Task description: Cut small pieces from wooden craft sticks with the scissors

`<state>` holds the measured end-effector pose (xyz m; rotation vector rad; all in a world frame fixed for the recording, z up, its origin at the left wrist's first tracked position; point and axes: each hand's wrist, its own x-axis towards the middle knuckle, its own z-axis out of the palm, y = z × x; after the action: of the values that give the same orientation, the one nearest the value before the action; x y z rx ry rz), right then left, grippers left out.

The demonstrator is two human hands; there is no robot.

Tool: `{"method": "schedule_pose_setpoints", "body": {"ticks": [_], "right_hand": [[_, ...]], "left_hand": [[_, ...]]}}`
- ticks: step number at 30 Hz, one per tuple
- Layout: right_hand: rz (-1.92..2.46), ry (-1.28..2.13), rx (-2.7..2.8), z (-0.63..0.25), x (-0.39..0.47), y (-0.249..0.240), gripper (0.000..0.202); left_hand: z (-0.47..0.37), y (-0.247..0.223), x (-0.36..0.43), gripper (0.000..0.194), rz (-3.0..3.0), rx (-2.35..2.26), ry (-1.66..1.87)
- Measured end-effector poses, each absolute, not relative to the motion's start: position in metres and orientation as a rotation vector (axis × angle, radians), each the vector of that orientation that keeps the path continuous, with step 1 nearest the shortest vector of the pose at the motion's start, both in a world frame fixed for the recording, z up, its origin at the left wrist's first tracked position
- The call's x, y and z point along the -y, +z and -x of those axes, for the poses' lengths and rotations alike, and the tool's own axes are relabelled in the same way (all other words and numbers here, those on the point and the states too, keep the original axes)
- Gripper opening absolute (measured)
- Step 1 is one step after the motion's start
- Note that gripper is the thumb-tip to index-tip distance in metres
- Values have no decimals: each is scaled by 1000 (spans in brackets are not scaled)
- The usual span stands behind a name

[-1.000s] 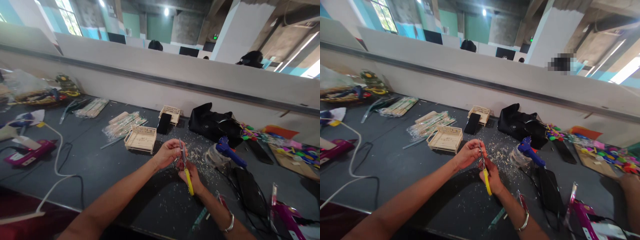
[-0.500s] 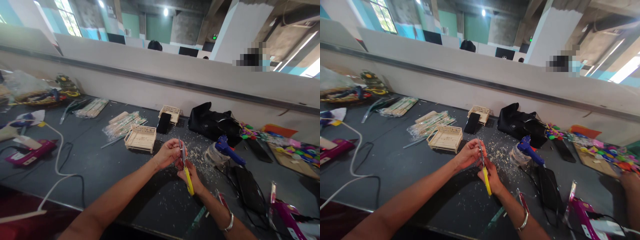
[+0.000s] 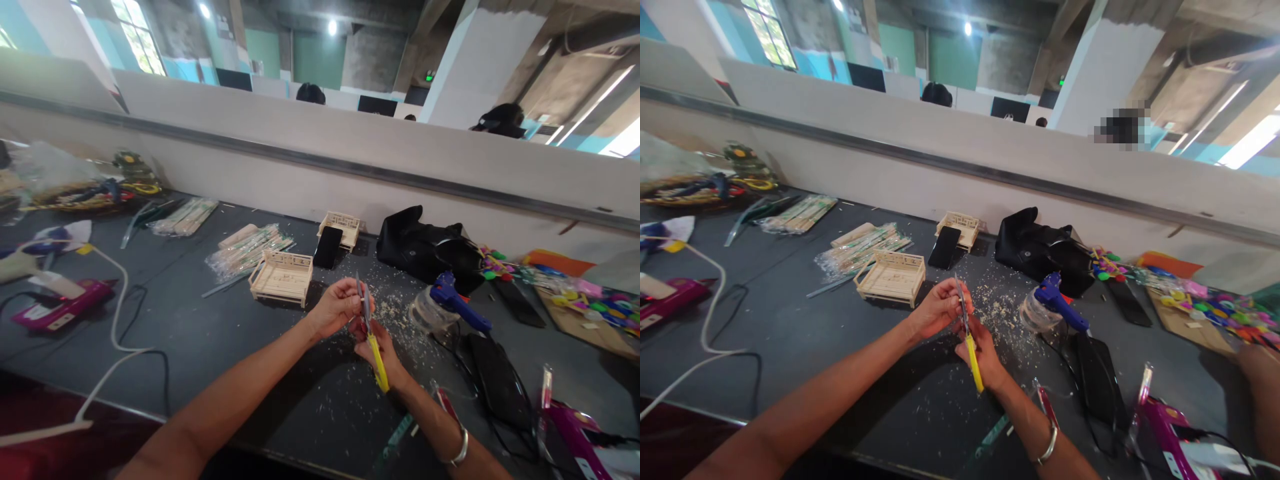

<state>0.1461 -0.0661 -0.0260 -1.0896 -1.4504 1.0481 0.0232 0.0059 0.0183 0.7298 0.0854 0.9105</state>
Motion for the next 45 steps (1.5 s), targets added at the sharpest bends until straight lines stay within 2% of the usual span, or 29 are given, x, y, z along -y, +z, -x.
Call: {"method": "schedule_pose_setpoints", "body": {"ticks": [7,13,29,35,41,45], "right_hand": [[1092,1092,1415,-143,67,-20,16],[1136,1019,1496,-146,68,-15,10],[1196,935,1491,-137,62,-10,10],[1263,847,1458,-138,63,-6,13],[1320,762,1503,-142,61,-8,15],[1328,763,1535,-143,61,-6,17]], "left_hand": [[-23,16,-6,29,-730,-60,906],[-22,14,-6,30,-735,-61,901],[-21,12,-9,37,-746,-169,967],[-15,22,-3,31,-1074,-395,1202],[-11,25,3,5,-1637,-623,1423],[-10,23,3,10,-1826,-649,1460]]}}
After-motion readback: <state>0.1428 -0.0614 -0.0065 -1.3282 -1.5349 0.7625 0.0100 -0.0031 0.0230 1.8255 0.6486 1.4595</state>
